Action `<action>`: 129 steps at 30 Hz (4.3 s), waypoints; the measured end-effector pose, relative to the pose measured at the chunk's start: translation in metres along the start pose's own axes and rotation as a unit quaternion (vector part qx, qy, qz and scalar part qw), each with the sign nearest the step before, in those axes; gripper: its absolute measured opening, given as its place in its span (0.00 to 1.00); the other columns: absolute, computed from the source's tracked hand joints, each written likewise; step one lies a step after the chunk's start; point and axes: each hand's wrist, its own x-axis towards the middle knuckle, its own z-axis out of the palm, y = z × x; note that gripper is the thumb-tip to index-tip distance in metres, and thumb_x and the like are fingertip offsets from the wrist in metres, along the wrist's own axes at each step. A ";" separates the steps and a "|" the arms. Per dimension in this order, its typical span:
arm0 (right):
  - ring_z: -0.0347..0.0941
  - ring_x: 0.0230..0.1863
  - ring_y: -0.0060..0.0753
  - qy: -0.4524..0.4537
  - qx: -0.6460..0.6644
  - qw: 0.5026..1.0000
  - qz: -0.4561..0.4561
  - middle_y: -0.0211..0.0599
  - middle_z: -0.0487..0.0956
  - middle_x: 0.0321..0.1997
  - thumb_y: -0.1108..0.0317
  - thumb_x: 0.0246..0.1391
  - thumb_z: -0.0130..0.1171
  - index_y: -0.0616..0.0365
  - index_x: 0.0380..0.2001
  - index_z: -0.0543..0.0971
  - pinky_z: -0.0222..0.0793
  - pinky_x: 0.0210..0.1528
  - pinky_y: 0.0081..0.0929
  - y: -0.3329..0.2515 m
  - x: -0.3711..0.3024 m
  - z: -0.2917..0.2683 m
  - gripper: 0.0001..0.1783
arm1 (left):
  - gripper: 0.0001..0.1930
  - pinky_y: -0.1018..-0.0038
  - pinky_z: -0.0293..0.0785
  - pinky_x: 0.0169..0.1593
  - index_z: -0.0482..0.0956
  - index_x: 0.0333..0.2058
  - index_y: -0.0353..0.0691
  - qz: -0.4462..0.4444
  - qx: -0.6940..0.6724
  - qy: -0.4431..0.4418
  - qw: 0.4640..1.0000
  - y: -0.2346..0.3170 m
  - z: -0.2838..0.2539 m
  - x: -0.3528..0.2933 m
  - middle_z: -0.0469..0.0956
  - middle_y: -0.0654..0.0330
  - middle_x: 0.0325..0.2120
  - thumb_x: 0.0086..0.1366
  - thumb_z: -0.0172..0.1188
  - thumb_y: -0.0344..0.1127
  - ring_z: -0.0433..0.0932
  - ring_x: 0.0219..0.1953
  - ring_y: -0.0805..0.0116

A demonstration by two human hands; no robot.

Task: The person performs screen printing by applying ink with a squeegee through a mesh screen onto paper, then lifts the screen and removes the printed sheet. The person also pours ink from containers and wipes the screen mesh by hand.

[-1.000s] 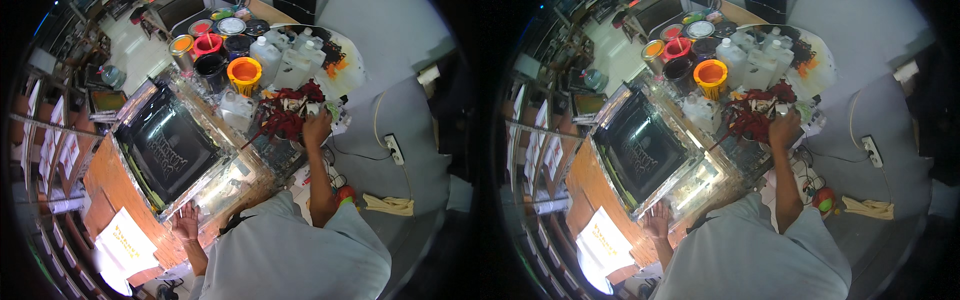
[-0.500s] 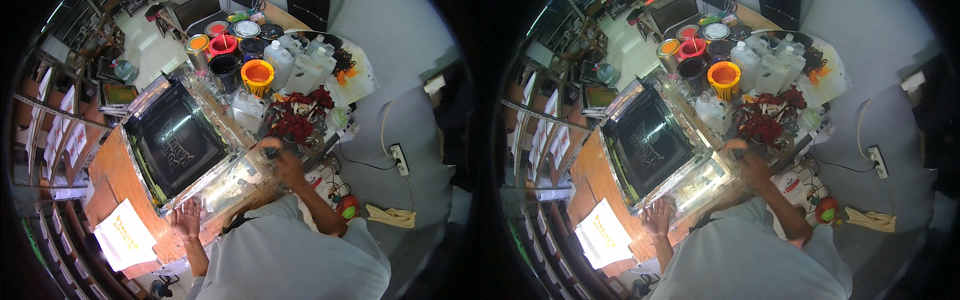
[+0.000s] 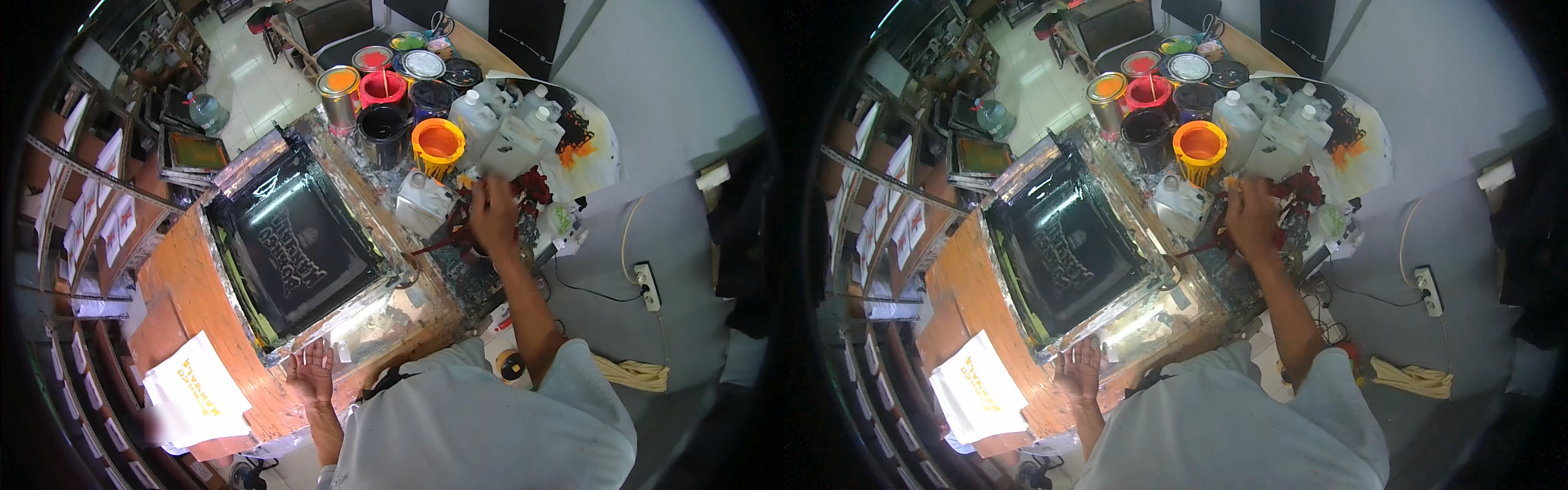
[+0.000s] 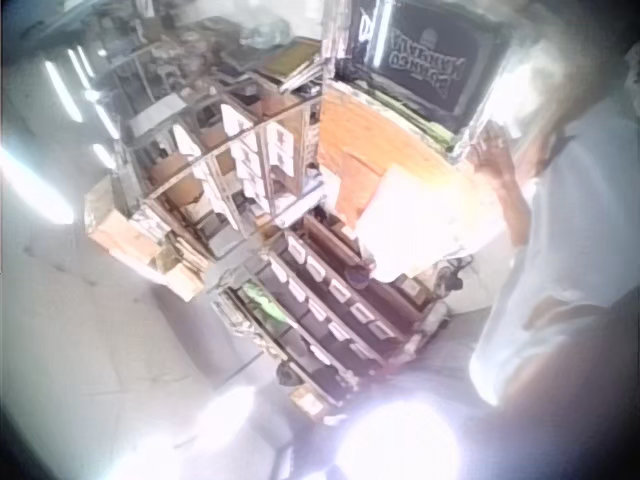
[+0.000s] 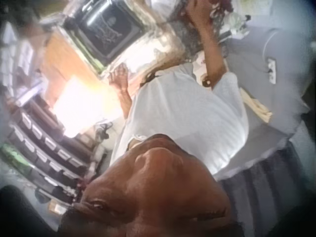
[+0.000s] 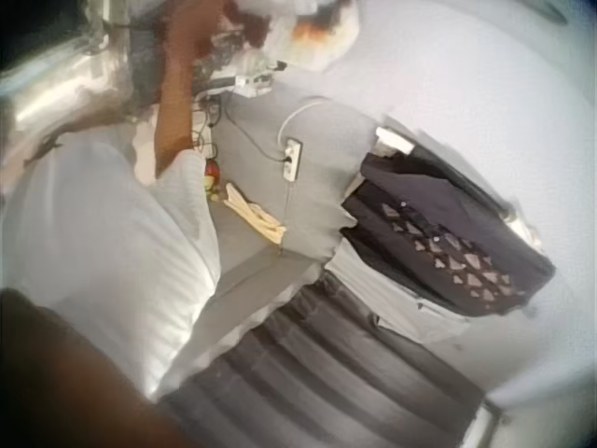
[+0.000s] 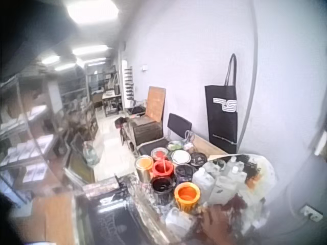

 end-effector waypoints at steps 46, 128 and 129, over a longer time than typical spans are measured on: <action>0.81 0.34 0.56 -0.072 -0.098 0.992 -0.047 0.51 0.84 0.37 0.51 0.60 0.64 0.61 0.42 0.83 0.74 0.40 0.45 0.005 0.025 0.009 0.22 | 0.61 0.58 0.54 0.73 0.37 0.72 0.31 0.335 0.650 -0.266 0.628 -0.117 0.280 0.091 0.52 0.38 0.70 0.52 0.74 0.43 0.54 0.72 0.40; 0.78 0.42 0.62 -0.482 -0.038 0.838 -0.252 0.58 0.80 0.37 0.57 0.53 0.63 0.68 0.39 0.77 0.73 0.47 0.50 -0.033 0.116 -0.003 0.22 | 0.55 0.50 0.47 0.73 0.50 0.68 0.23 0.391 0.839 -0.258 0.277 -0.134 0.373 0.089 0.84 0.51 0.37 0.55 0.71 0.52 0.82 0.47 0.55; 0.78 0.43 0.62 -0.501 -0.046 0.837 -0.215 0.58 0.80 0.38 0.55 0.54 0.64 0.68 0.42 0.77 0.73 0.48 0.50 -0.037 0.116 -0.009 0.24 | 0.54 0.50 0.45 0.74 0.50 0.68 0.22 0.370 0.847 -0.259 0.281 -0.133 0.375 0.086 0.83 0.50 0.40 0.56 0.71 0.50 0.81 0.50 0.57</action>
